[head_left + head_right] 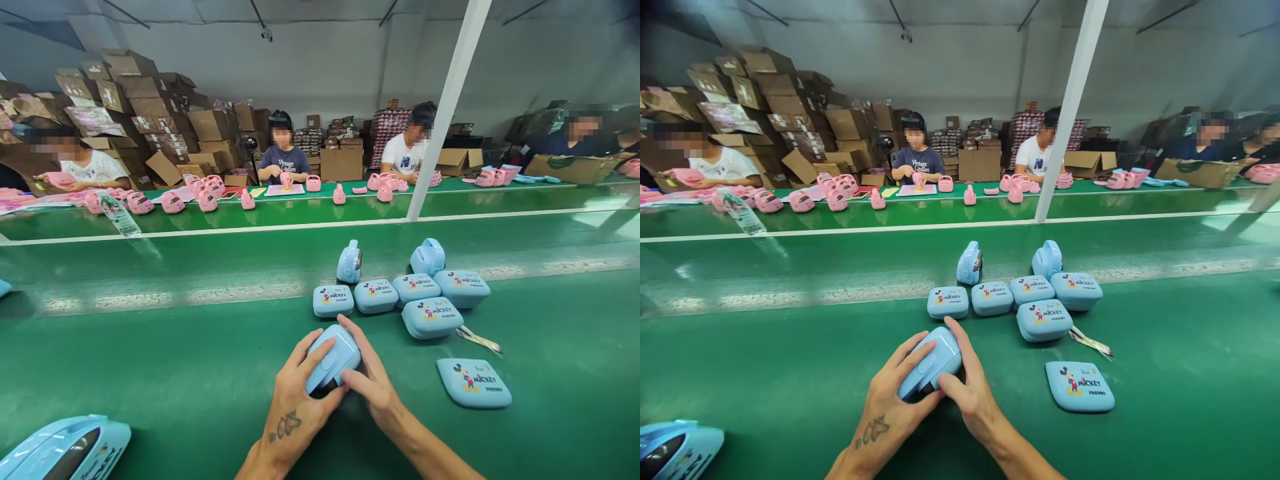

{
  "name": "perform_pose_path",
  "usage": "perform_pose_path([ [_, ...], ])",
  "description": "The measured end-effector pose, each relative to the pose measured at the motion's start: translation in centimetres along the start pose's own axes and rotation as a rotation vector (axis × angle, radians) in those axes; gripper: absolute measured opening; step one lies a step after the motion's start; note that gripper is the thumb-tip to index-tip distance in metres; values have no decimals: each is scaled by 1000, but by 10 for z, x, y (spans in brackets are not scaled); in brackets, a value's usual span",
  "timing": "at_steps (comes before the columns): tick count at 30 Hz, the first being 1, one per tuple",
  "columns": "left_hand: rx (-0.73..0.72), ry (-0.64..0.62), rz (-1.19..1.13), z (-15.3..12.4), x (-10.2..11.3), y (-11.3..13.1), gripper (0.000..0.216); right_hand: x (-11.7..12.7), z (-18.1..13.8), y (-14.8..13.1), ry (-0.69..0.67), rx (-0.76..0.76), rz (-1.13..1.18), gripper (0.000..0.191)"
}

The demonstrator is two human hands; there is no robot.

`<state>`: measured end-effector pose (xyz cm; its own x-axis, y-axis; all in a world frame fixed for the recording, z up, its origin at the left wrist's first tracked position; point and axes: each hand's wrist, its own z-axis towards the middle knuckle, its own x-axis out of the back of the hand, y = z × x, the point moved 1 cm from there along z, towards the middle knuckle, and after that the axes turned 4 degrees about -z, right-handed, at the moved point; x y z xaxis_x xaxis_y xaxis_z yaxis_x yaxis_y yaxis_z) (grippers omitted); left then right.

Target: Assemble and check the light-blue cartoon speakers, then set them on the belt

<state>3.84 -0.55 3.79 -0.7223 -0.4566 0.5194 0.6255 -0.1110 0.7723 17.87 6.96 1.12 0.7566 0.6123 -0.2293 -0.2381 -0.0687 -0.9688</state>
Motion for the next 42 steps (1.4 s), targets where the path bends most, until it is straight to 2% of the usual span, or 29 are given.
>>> perform_pose_path([
  [3, 34, -21, -28, -1, -1, 1, 59, -5, -5, -2, 65, 1, 12, 78],
  [10, 62, 11, -66, 1, -3, 10, 57, -13, -3, -7, 164, -136, 130, 75],
  [18, 59, 51, -97, 1, -4, 14, 49, -21, -8, 1, 277, -136, 107, 68],
  [21, 77, 29, -102, 3, -4, 12, 47, -16, -6, 2, 264, -94, 45, 64],
  [25, 92, -36, -94, 9, 0, 11, 47, -1, 2, -5, 113, 43, -160, 57],
  [27, 53, -74, -93, 9, 3, 9, 53, 4, 9, -7, 73, 45, -272, 54],
  [30, 3, -36, -141, 7, 5, 3, 69, 8, 19, -2, 205, -3, -291, 48],
  [34, 28, 29, -310, 3, -4, -14, 79, 12, 32, 8, 386, -40, -215, 52],
  [37, 62, 13, -351, 4, -10, -21, 65, 18, 36, 9, 391, -51, -211, 57],
  [39, 75, 33, -315, 7, -5, -21, 42, 19, 34, 8, 362, -59, -209, 61],
  [42, 88, 94, -196, 14, 12, -21, 15, 11, 29, 6, 213, -75, -256, 64],
])
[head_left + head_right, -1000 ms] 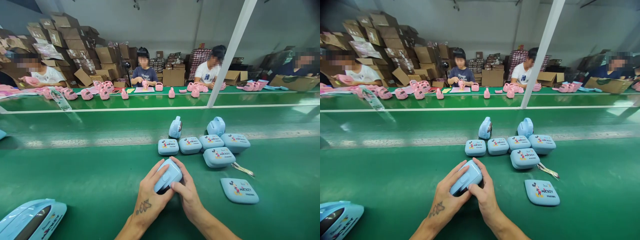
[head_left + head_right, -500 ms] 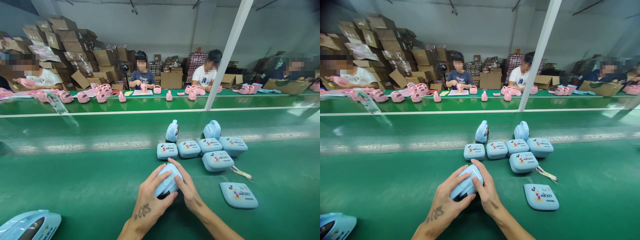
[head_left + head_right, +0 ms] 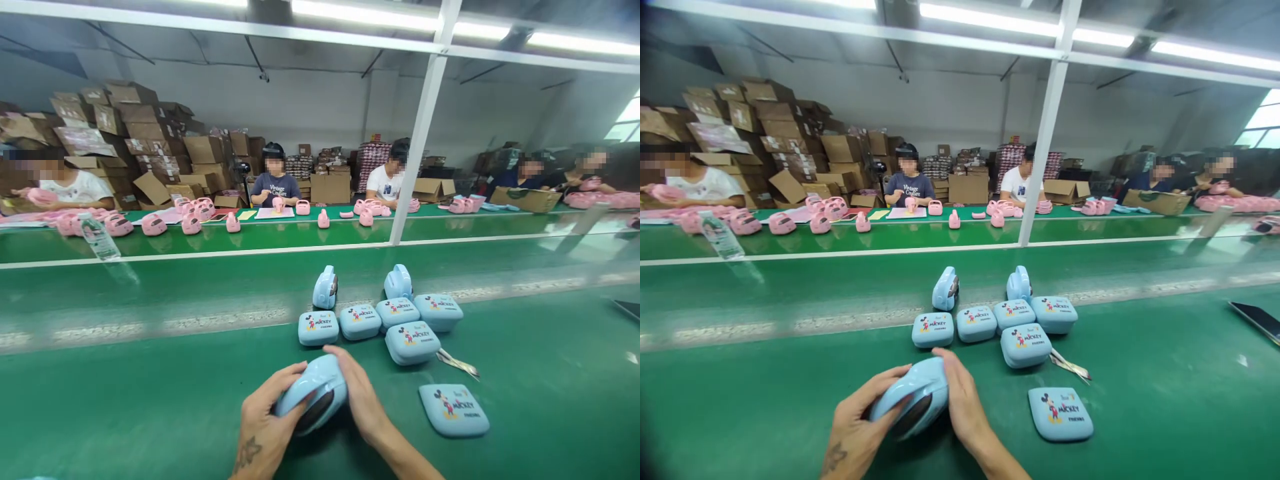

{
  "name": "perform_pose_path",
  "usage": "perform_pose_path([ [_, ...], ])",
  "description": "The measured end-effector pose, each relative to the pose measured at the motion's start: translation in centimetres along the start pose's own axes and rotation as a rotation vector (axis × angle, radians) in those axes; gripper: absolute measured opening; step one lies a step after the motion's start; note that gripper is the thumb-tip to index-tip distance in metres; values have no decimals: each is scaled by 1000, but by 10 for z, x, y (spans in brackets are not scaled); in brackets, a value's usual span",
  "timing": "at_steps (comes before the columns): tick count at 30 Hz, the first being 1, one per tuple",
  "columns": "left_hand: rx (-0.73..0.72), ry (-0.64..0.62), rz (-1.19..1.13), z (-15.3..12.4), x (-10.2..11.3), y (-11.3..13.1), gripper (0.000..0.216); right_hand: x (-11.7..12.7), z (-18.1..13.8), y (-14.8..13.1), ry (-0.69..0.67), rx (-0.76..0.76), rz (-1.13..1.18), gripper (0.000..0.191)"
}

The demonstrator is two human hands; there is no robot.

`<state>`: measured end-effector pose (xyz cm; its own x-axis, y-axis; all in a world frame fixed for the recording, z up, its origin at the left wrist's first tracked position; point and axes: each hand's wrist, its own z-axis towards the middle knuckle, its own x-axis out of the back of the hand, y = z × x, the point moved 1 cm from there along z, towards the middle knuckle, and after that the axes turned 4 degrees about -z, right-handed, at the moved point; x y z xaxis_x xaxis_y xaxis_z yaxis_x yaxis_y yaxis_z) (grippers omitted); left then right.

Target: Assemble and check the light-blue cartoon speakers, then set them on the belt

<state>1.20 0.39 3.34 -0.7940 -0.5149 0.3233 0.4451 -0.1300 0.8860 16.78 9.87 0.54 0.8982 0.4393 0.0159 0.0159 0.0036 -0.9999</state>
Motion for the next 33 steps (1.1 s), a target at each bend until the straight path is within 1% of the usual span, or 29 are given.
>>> perform_pose_path([
  [1, -6, 29, 43, 2, 6, 1, 14, -4, -3, -1, -59, 19, -43, 64],
  [2, -15, 61, 81, 4, 11, 3, 18, -8, -6, -2, -99, 43, -87, 64],
  [3, -29, 91, 111, 5, 14, 3, 23, -12, -8, -2, -106, 65, -119, 63],
  [5, -67, 121, 141, 5, 15, 5, 27, -18, -11, 0, -56, 95, -117, 63],
  [6, -92, 113, 138, 4, 12, 6, 26, -19, -12, 2, -34, 108, -87, 64],
  [8, -157, 51, 111, 1, 2, 5, 26, -19, -11, 7, 5, 123, -10, 67],
  [10, -169, -26, 55, -1, -7, -1, 39, -17, -6, 12, 59, 109, 45, 71],
  [11, -127, -65, 5, -2, -11, -6, 52, -15, -2, 15, 96, 92, 61, 73],
  [13, 19, -133, -124, -3, -14, -20, 75, -12, 4, 18, 148, 61, 82, 77],
  [15, 142, -191, -241, -4, -13, -34, 93, -11, 7, 19, 132, 58, 96, 79],
  [18, 189, -275, -306, -2, -8, -42, 110, -10, 5, 16, 91, 72, 110, 77],
  [19, 194, -308, -317, -2, -7, -42, 111, -10, 3, 15, 79, 81, 108, 77],
  [21, 211, -374, -326, -1, -6, -37, 101, -11, 1, 13, 58, 102, 99, 78],
  [23, 237, -400, -322, 0, -6, -31, 88, -11, 0, 11, 40, 123, 84, 80],
  [24, 251, -398, -319, 0, -7, -27, 85, -11, 1, 10, 31, 133, 74, 80],
  [27, 272, -384, -340, 0, -7, -18, 87, -13, 5, 9, 27, 160, 43, 77],
  [29, 272, -401, -353, 0, -5, -14, 90, -14, 7, 11, 52, 180, 33, 74],
  [31, 258, -413, -290, 0, -4, -12, 89, -15, 8, 15, 81, 193, 29, 71],
  [33, 237, -419, -168, 1, -2, -9, 84, -16, 7, 18, 98, 194, 22, 69],
])
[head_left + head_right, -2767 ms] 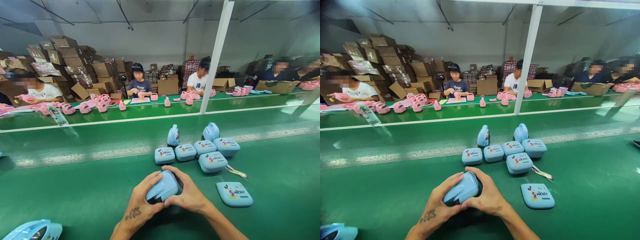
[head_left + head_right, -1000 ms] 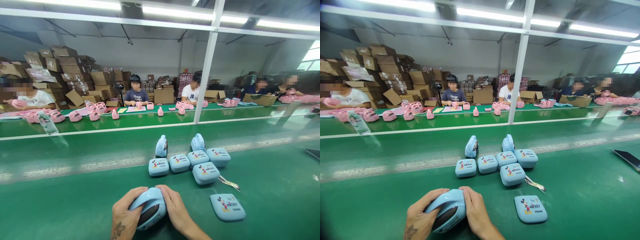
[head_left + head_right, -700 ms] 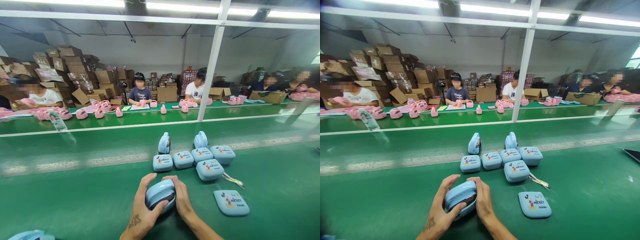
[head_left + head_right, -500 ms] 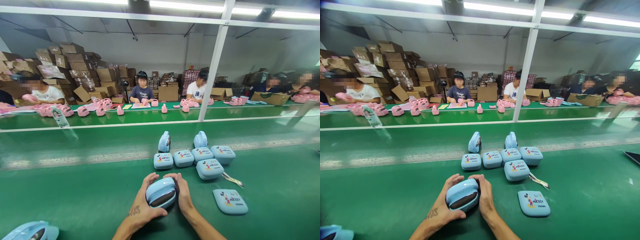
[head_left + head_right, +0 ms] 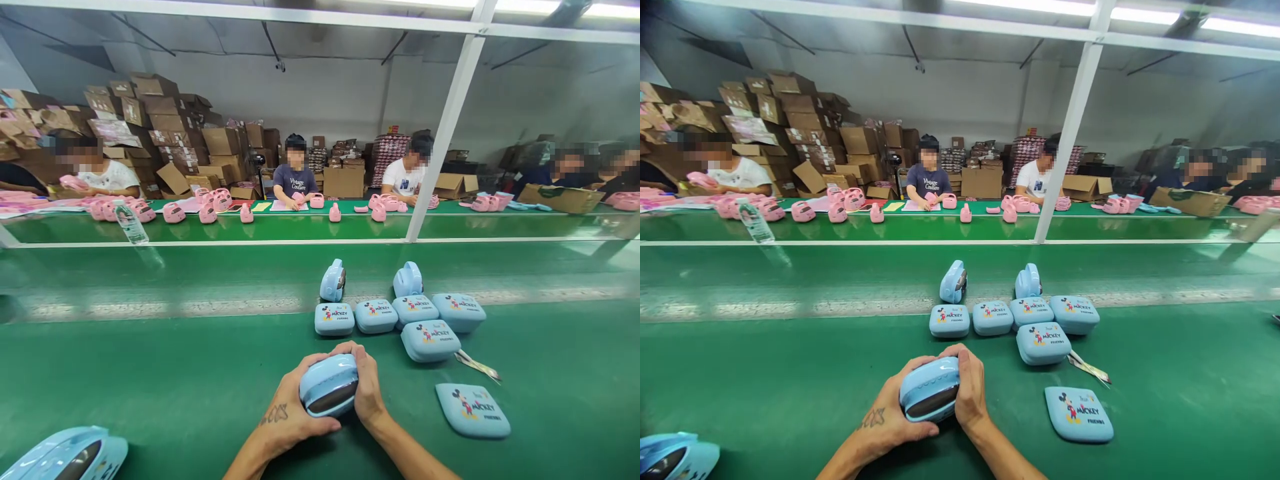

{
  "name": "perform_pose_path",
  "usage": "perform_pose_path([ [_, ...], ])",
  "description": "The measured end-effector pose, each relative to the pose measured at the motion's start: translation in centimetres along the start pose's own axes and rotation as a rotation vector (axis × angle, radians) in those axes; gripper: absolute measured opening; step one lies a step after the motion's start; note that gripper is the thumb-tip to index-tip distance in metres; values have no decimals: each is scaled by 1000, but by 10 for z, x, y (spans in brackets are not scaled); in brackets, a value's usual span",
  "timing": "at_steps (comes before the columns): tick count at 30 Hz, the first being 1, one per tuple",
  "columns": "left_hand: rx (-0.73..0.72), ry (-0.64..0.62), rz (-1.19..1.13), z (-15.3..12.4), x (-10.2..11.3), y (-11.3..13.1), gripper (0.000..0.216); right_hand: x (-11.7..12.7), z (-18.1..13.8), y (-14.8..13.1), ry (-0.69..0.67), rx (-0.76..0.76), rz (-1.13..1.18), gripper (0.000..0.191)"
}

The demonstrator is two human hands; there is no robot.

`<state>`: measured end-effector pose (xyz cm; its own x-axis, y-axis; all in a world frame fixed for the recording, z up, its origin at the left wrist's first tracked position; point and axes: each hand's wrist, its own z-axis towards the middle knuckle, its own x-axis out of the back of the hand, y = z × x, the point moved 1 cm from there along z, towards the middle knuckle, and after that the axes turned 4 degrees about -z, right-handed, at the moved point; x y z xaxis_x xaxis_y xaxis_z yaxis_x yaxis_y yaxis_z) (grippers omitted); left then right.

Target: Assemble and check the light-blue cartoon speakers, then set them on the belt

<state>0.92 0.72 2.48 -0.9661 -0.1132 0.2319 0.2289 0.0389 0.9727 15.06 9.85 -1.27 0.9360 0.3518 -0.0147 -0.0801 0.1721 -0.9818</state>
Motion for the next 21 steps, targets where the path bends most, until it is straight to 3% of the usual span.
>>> perform_pose_path([
  [6, 27, 15, 135, -1, 1, 6, 81, 0, -10, -4, 57, -6, -38, 65],
  [11, 40, 13, 57, 1, 1, 6, 77, 1, -13, -9, 74, -32, -2, 63],
  [16, 22, -23, 3, 2, 0, 1, 78, 4, -5, -2, 3, -92, 122, 64],
  [21, 8, -65, -83, 2, 4, -10, 93, 7, 2, 4, 1, -159, 237, 72],
])
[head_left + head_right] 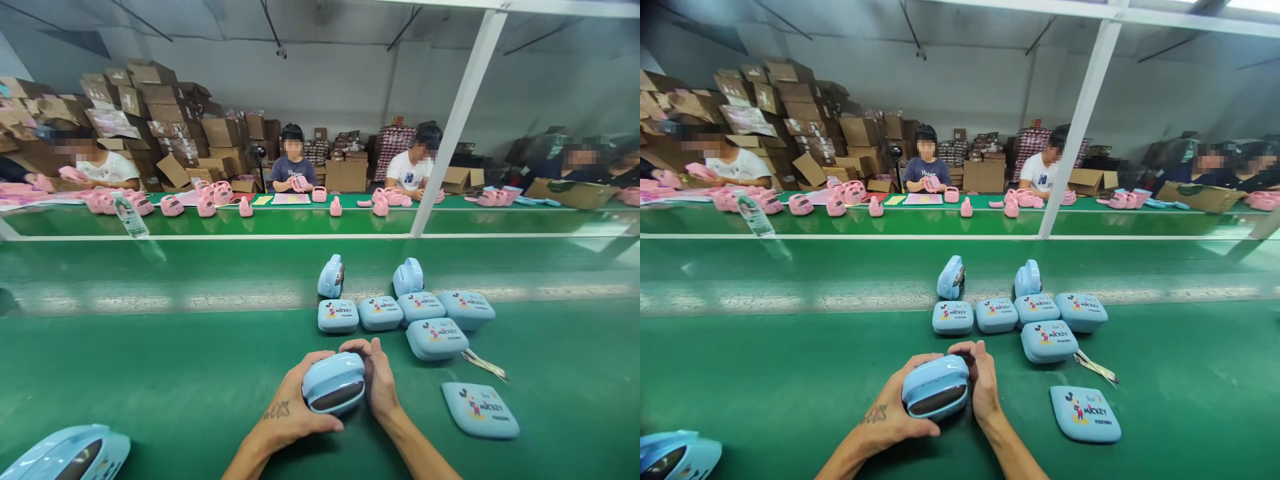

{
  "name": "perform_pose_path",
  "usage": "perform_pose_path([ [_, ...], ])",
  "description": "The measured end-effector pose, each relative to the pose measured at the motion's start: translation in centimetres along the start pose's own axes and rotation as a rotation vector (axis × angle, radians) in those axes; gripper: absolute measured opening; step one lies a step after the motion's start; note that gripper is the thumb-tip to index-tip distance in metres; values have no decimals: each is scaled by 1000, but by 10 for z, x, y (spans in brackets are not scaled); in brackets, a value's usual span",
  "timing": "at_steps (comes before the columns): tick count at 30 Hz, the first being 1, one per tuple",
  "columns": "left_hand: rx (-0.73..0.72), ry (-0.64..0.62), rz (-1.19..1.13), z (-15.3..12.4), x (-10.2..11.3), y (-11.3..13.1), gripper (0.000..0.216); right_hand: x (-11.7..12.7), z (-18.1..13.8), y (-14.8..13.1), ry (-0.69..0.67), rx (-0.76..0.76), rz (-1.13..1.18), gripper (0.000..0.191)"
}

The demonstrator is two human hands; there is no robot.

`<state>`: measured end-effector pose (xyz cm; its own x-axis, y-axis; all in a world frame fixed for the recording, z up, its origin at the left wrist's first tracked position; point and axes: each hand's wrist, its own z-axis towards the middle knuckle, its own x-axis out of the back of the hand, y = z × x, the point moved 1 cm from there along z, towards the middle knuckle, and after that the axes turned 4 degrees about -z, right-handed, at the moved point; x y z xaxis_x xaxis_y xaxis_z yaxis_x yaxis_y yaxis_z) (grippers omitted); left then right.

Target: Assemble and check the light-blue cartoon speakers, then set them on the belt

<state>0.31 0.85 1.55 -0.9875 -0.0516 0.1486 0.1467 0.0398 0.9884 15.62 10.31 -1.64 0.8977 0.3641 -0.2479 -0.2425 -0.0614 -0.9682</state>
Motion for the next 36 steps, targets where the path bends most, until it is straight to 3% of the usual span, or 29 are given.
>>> perform_pose_path([
  [4, 11, 16, -63, 0, 5, -8, 116, -1, -2, 1, 6, 13, -4, 72],
  [13, 52, 125, 41, -4, -7, 3, 77, -12, -7, -4, 19, 71, -144, 76],
  [19, 49, 117, 60, -5, -9, -9, 76, -6, -10, 4, 56, 83, -217, 72],
  [24, 65, 75, -28, -6, -13, 1, 69, -6, -13, 7, 69, 61, -206, 68],
  [26, 60, 113, -44, -5, -14, 3, 68, -8, -9, 5, 52, 54, -180, 67],
  [30, 39, 195, -198, -2, -10, 2, 72, -11, -3, -7, -64, 51, -78, 72],
  [36, 96, 142, -844, -14, -1, 4, 84, -8, -20, -28, -439, 179, 12, 81],
])
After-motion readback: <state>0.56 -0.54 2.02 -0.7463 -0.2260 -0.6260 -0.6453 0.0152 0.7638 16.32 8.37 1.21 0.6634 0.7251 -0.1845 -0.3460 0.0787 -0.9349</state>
